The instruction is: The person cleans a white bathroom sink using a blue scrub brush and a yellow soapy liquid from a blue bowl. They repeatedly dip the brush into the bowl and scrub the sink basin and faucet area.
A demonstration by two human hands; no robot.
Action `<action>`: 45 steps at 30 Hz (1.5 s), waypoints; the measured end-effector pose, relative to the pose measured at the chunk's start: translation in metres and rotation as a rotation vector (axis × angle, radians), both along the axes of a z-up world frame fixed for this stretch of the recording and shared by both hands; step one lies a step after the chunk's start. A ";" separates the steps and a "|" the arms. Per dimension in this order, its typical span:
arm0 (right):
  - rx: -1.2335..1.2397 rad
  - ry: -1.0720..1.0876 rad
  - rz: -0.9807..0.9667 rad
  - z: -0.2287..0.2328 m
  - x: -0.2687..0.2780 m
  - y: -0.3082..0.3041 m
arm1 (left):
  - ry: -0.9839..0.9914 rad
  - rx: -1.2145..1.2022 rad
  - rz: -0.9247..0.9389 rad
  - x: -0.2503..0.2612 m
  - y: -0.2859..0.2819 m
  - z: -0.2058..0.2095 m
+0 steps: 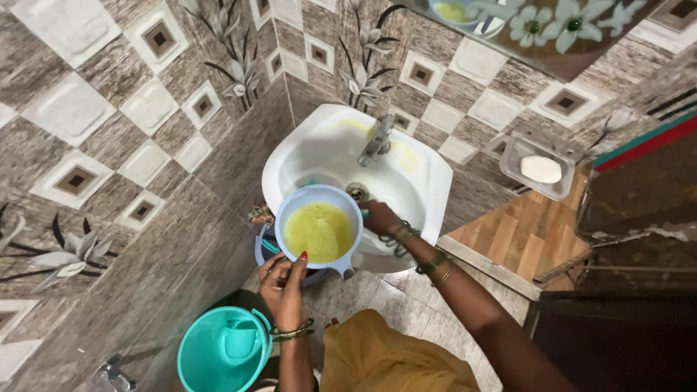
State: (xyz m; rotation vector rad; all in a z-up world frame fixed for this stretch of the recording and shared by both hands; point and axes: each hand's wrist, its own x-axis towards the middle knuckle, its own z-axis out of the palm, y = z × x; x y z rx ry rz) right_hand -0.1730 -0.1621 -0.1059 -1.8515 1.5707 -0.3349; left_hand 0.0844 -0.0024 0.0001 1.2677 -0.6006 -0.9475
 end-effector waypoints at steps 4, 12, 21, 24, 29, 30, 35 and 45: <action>-0.121 0.148 -0.223 -0.018 -0.001 -0.013 | -0.027 0.027 -0.035 0.005 -0.001 -0.005; -0.304 -0.201 -0.104 -0.040 -0.009 -0.023 | -0.225 0.065 -0.034 0.004 0.000 -0.013; -0.121 0.341 -0.070 -0.010 -0.025 -0.028 | -0.193 0.060 -0.039 -0.001 0.000 -0.005; -0.243 0.561 -0.021 0.038 -0.050 -0.007 | -0.289 0.036 -0.053 0.000 -0.002 0.001; 0.038 0.505 0.087 0.109 -0.056 0.058 | -0.306 0.032 -0.074 0.001 -0.001 0.008; 0.043 0.453 0.124 0.117 -0.053 0.065 | -0.298 0.048 -0.074 0.001 -0.001 0.008; 0.116 0.156 0.222 0.124 -0.061 0.073 | -0.250 0.067 -0.055 -0.002 0.000 0.003; 0.487 0.424 0.163 0.143 -0.143 0.015 | -0.202 0.021 -0.034 -0.008 -0.003 0.002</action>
